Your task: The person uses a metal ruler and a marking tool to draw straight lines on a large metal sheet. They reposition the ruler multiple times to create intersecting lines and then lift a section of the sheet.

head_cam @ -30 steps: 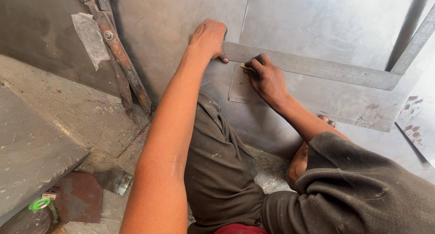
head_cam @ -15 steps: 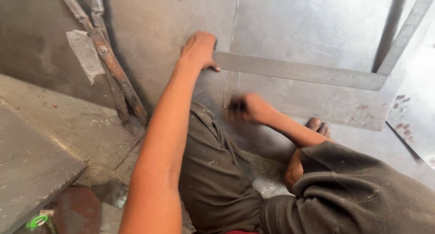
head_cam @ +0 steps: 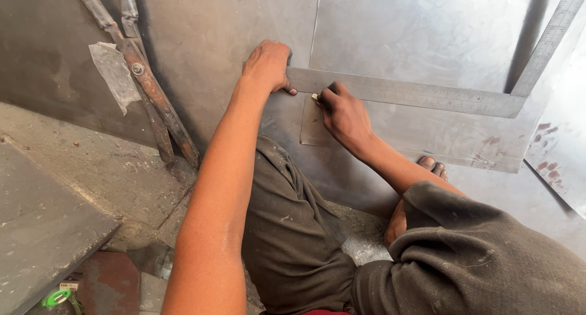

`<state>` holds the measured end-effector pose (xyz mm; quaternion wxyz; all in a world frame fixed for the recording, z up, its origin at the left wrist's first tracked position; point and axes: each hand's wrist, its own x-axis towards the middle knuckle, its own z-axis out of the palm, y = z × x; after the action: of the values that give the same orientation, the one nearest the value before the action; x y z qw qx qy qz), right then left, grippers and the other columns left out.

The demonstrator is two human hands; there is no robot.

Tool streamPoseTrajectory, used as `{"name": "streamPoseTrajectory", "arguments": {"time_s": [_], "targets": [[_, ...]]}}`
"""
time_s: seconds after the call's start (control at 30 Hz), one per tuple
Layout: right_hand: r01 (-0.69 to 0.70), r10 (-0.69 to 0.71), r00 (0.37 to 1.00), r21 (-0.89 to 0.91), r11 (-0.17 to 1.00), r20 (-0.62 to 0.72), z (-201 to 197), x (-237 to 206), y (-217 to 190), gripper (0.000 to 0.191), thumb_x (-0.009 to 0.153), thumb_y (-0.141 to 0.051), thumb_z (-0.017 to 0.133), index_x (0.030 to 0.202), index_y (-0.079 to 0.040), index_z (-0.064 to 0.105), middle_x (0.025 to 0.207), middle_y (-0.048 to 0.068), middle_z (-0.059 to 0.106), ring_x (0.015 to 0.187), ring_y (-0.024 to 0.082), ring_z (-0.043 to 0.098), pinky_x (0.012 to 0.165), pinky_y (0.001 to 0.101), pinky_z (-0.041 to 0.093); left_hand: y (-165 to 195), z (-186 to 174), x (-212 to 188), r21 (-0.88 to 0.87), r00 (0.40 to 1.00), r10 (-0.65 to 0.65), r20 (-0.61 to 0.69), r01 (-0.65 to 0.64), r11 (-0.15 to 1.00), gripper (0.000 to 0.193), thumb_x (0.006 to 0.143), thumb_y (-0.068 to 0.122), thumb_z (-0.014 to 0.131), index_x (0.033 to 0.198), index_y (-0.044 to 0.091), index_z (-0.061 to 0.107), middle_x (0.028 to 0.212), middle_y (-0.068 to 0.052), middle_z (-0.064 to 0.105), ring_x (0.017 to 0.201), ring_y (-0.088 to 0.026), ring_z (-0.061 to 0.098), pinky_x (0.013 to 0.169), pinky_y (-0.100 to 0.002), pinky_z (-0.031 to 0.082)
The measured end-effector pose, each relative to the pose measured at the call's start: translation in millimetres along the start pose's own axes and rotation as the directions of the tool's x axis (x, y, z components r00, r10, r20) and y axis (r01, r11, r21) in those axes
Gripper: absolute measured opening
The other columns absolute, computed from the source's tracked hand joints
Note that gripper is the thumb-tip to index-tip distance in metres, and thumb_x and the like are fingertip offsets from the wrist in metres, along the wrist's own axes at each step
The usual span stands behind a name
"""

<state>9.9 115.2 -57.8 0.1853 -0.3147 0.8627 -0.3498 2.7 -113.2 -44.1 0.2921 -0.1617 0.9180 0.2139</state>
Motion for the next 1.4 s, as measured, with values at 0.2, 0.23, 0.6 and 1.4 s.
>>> {"name": "streamPoseTrajectory", "arguments": {"time_s": [0.2,0.23,0.6,1.4], "targets": [[-0.160,0.020,0.426,0.054,0.986,0.904,-6.4,-7.1,2.1,0.010,0.083,-0.014,0.071,0.088,-0.009,0.077,0.083,0.008,0.079,0.076,0.022,0.075,0.067,0.0362,0.058,-18.3,17.4,15.6,0.036,0.999,0.046,0.015,-0.046,0.998,0.065,0.053,0.034,0.102,0.101,0.001,0.070,0.111,-0.022,0.069,0.110,-0.042,0.064,0.095,-0.050,0.054],[-0.182,0.034,0.353,0.033,0.983,0.935,-10.3,-21.5,2.8,0.025,0.090,-0.029,0.080,0.088,-0.004,0.077,0.080,0.013,0.079,0.072,0.022,0.074,0.068,0.0355,0.058,-21.9,21.2,20.5,0.068,0.994,0.109,0.006,-0.109,0.992,0.065,0.053,0.035,0.101,0.099,0.001,0.070,0.109,-0.024,0.070,0.107,-0.044,0.065,0.095,-0.050,0.054],[-0.799,0.688,0.400,0.137,0.586,-0.605,-159.3,-229.1,182.3,0.022,0.100,-0.019,0.059,0.116,-0.006,0.067,0.105,0.020,0.075,0.099,0.040,0.070,0.087,0.0504,0.051,-53.6,58.6,-0.9,0.179,0.954,0.275,-0.121,-0.251,0.951,0.078,0.072,0.048,0.088,0.130,0.001,0.065,0.127,-0.025,0.061,0.123,-0.043,0.052,0.100,-0.052,0.044],[-0.915,0.946,0.320,-0.244,0.320,0.042,-183.9,-348.7,213.9,0.057,0.083,-0.055,0.078,0.123,-0.016,0.076,0.118,0.010,0.077,0.110,0.028,0.072,0.094,0.0458,0.058,-28.8,-50.1,-99.4,-0.033,0.880,-0.056,-0.471,0.045,0.998,0.084,0.067,0.058,0.089,0.127,0.002,0.071,0.123,-0.024,0.070,0.124,-0.044,0.056,0.109,-0.054,0.042]]}}
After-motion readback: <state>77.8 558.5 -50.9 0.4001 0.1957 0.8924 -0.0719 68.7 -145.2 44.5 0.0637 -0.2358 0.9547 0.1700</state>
